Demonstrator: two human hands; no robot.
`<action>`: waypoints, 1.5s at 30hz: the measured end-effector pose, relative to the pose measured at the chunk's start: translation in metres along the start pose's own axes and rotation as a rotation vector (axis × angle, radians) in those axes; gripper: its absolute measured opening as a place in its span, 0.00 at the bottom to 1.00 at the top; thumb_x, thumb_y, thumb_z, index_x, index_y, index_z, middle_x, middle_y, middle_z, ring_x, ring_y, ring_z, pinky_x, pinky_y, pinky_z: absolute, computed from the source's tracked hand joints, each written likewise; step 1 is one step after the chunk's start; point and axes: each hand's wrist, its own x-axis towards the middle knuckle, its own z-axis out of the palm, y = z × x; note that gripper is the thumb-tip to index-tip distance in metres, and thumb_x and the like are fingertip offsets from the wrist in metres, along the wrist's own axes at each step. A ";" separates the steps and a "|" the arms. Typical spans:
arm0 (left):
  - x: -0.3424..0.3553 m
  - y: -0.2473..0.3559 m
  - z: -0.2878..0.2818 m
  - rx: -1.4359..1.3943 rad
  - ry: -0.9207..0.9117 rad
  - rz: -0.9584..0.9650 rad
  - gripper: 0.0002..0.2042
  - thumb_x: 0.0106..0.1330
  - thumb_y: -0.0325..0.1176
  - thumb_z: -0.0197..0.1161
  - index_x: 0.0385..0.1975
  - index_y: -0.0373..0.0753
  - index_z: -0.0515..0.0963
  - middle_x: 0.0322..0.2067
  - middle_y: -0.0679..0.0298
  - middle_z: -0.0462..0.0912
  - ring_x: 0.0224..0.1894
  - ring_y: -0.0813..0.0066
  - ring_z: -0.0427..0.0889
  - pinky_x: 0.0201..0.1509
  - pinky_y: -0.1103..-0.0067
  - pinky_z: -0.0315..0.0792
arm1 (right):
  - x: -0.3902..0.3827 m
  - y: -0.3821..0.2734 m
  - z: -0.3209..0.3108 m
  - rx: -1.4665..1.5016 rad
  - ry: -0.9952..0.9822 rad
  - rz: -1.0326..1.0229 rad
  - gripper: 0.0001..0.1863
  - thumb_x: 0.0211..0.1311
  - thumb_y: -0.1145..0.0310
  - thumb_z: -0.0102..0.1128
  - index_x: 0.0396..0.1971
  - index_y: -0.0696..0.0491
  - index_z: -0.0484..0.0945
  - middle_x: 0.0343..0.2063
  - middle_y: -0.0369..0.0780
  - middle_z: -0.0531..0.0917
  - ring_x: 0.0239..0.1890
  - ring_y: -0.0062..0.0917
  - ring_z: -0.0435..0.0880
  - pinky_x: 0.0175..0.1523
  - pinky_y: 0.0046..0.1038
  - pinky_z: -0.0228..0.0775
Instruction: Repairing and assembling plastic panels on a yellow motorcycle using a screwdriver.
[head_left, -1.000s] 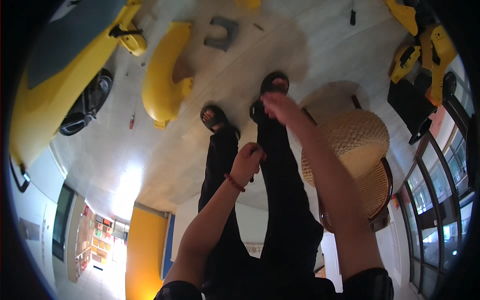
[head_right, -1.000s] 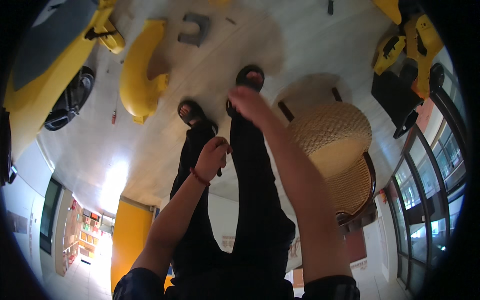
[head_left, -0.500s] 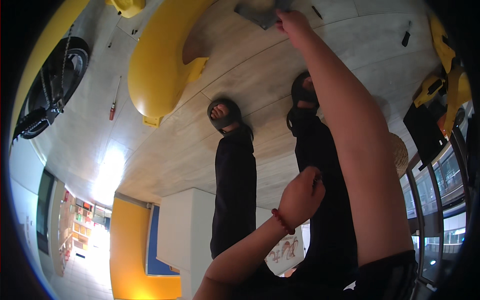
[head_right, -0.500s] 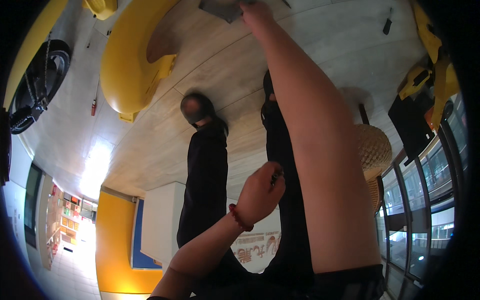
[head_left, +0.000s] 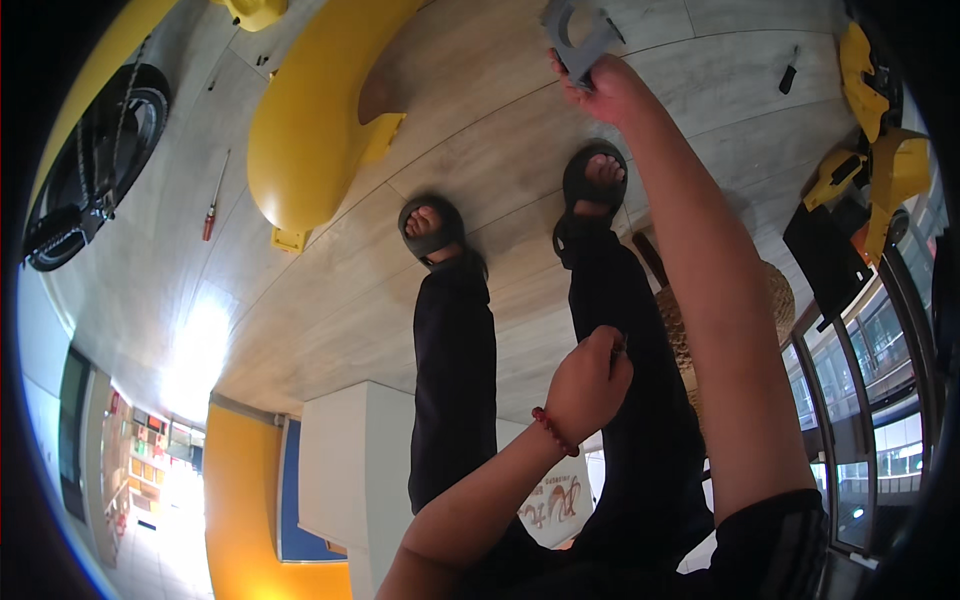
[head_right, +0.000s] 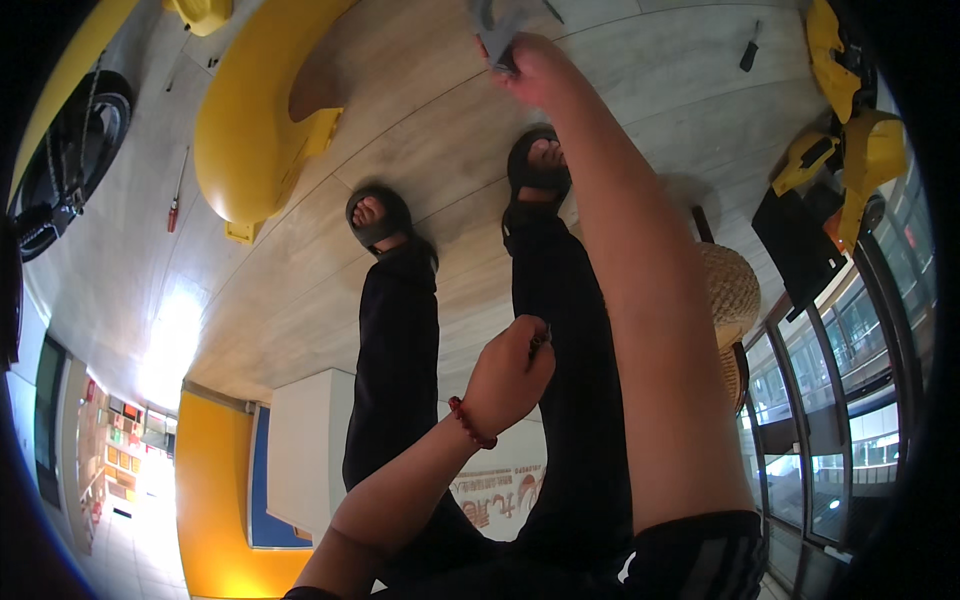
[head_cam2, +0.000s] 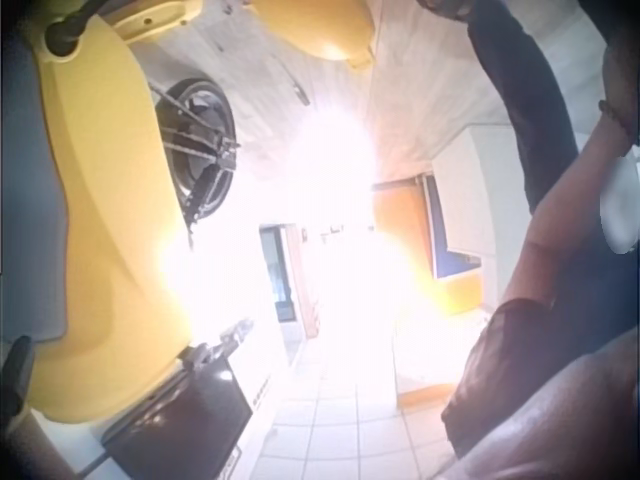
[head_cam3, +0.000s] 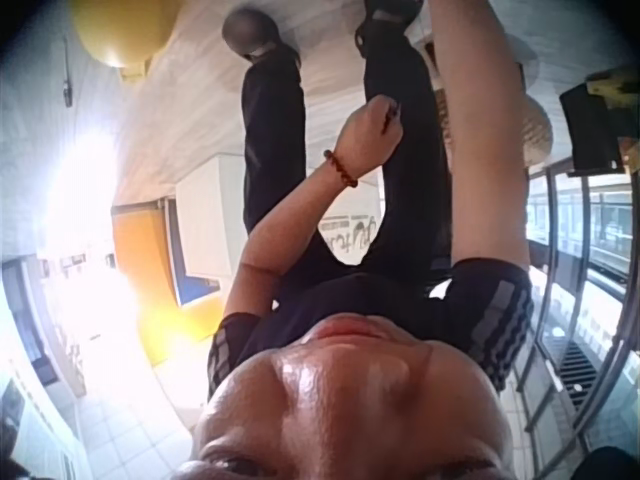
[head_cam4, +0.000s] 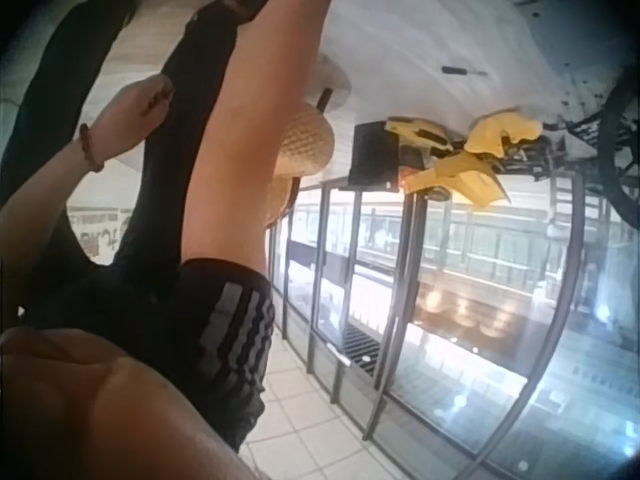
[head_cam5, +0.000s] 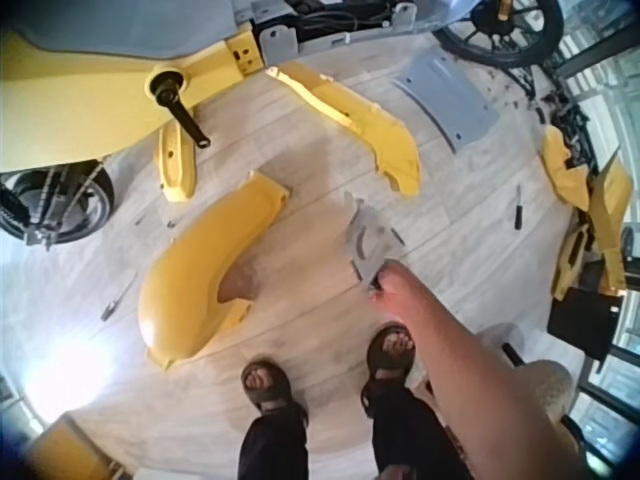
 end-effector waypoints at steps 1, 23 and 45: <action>-0.001 0.000 0.000 -0.001 0.000 -0.007 0.09 0.58 0.27 0.52 0.37 0.29 0.69 0.27 0.48 0.77 0.28 0.54 0.78 0.33 0.70 0.70 | 0.003 0.002 -0.004 -0.186 0.218 -0.091 0.11 0.63 0.65 0.46 0.36 0.58 0.71 0.28 0.36 0.76 0.21 0.18 0.71 0.23 0.20 0.62; -0.119 0.000 -0.015 -1.101 0.090 -0.083 0.03 0.63 0.29 0.45 0.33 0.40 0.66 0.29 0.64 0.71 0.16 0.82 0.62 0.19 0.83 0.59 | -0.392 0.116 0.183 -0.498 -0.087 0.352 0.20 0.65 0.58 0.48 0.48 0.58 0.69 0.36 0.36 0.77 0.38 0.18 0.73 0.44 0.23 0.66; -0.530 0.093 -0.096 -1.206 0.069 1.171 0.03 0.66 0.28 0.50 0.36 0.39 0.69 0.33 0.64 0.72 0.37 0.73 0.73 0.45 0.75 0.70 | -0.673 0.079 0.506 -1.137 -0.293 -0.586 0.12 0.63 0.65 0.51 0.38 0.57 0.76 0.23 0.32 0.75 0.27 0.12 0.68 0.33 0.18 0.62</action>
